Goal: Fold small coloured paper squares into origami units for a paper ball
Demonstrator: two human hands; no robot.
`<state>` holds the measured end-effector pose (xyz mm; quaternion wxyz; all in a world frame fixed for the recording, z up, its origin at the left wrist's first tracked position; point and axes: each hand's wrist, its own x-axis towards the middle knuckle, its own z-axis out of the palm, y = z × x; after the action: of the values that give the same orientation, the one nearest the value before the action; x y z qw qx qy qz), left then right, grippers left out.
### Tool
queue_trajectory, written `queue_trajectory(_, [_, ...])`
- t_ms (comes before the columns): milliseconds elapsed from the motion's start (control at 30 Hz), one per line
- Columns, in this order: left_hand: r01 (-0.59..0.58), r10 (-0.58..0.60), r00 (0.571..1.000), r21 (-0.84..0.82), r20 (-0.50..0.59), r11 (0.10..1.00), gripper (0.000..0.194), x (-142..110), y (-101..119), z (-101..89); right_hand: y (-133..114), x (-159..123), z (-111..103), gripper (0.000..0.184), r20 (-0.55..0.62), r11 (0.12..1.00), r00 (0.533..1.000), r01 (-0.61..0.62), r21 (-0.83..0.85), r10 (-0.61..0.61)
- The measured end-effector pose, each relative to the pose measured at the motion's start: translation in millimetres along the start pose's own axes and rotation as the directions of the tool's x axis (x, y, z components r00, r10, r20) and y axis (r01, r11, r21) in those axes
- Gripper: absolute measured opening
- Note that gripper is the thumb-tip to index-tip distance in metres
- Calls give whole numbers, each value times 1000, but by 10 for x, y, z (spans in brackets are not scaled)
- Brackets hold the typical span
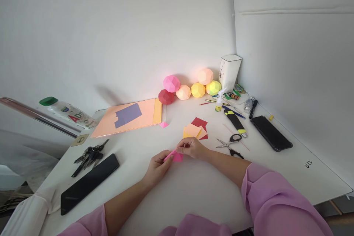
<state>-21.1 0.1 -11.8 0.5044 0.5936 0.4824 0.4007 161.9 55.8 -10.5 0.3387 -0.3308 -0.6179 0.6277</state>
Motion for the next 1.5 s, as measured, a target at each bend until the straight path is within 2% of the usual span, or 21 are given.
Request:
queue_trajectory(200, [84,-85,996,-47,-22,995,32,1,12,4,4,-27,29,33,-25,1000,1000,7,-17,-8])
queue_trajectory(367, [63,-63,998,-29,17,998,30,5,15,-3,-11,-49,93,25,10,954,973,227,-197,-229])
queue_trajectory(433, [61,-61,998,-55,4,997,28,9,15,3,-14,-50,103,23,13,937,967,249,-243,-254])
queue_trajectory(600, [126,-142,988,-238,-53,963,30,28,12,28,7,-47,94,25,-67,944,976,180,-277,-205])
queue_trajectory(767, [145,-168,984,-303,-52,942,33,45,-10,34,18,-48,97,25,-22,931,971,220,-291,-237])
queue_trajectory(1067, [136,-188,975,-351,-119,926,33,54,-51,33,44,-42,84,38,-22,952,990,129,-278,-140])
queue_trajectory(1300, [133,-180,977,-336,-114,932,33,61,-104,27,96,-36,65,36,-19,957,994,101,-272,-110])
queue_trajectory(1500, [149,-184,978,-292,-97,945,31,44,-62,25,64,-35,59,31,-4,965,996,84,-249,-88])
